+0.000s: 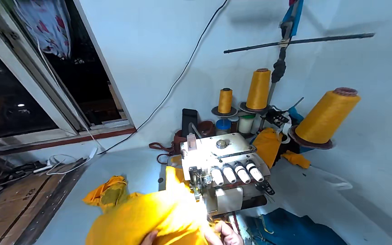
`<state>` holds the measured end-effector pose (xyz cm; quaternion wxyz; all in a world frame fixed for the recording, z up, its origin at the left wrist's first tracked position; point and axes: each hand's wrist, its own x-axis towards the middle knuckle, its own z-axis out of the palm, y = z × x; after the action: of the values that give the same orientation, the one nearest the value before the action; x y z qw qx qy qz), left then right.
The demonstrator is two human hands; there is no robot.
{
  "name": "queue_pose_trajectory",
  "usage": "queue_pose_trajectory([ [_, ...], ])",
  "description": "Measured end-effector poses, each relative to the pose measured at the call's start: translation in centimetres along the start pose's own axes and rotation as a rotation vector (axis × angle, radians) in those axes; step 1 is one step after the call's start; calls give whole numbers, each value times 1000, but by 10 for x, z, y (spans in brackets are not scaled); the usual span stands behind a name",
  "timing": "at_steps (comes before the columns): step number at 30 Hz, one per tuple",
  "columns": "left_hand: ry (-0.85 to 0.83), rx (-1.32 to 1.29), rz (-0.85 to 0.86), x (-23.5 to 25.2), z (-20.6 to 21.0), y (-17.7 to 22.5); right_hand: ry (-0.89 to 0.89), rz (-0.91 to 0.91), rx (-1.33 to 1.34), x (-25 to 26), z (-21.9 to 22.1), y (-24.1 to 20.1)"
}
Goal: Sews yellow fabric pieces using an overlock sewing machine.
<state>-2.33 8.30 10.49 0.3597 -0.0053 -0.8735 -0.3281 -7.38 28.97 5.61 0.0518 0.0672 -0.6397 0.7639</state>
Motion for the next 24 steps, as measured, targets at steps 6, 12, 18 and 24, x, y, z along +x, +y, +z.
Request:
queue_pose_trajectory([
  [6,-324,24,-142,67,29,-54,96,-4,-15,26,18,-1],
  [12,-224,-314,-347,34,25,-45,88,7,31,25,18,2],
  [18,-166,-662,-621,-23,47,-25,72,-36,28,21,14,7],
  [24,-101,-798,-621,-22,33,-31,-6,35,112,-4,4,6],
])
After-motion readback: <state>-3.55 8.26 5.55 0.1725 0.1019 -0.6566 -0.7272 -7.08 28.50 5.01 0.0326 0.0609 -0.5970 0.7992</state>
